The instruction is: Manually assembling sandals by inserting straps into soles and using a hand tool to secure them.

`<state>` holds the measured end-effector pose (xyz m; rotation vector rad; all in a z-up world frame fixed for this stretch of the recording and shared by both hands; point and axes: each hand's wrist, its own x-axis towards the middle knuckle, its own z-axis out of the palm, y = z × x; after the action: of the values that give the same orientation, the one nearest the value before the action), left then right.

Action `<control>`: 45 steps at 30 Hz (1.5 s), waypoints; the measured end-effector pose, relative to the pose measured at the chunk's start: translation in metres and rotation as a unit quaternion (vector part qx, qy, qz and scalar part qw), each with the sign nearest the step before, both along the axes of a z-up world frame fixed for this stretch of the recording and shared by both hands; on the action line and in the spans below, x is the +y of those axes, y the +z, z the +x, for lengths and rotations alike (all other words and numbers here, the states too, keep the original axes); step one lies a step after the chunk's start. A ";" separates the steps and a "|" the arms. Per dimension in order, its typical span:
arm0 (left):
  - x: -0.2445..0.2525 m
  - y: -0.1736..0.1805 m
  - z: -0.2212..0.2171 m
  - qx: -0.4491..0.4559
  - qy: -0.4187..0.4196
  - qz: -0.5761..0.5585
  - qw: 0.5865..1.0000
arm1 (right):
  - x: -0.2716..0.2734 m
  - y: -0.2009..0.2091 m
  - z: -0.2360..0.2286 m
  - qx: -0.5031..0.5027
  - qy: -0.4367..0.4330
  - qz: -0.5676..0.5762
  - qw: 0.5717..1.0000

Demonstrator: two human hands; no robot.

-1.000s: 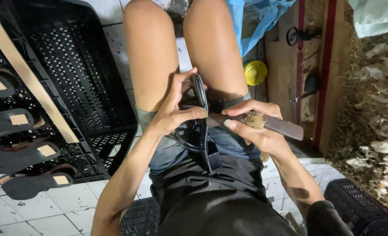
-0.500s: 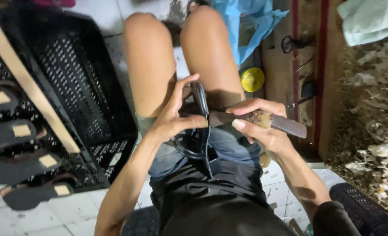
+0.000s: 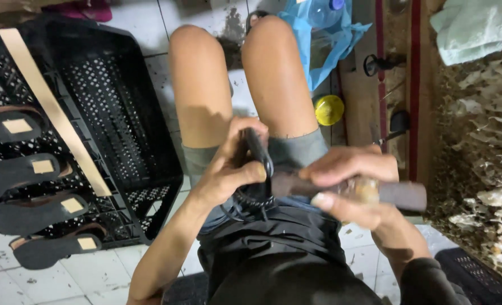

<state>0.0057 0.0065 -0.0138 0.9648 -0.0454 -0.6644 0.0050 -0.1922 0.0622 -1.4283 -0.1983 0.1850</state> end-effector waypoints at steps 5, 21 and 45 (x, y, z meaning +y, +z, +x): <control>0.008 0.019 0.012 -0.156 -0.022 0.092 0.983 | -0.009 0.010 -0.005 -0.009 0.014 0.009 1.000; 0.008 0.032 -0.007 -0.321 -0.139 0.130 0.928 | -0.015 0.017 -0.019 -0.003 0.120 -0.012 0.993; -0.001 0.070 0.019 -0.321 -0.235 0.113 0.910 | -0.022 0.015 -0.024 -0.066 0.046 -0.053 0.995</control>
<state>0.0249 0.0055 0.0558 1.3868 -0.8218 -0.7731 -0.0187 -0.2140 0.0776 -1.5396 -0.3673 0.1798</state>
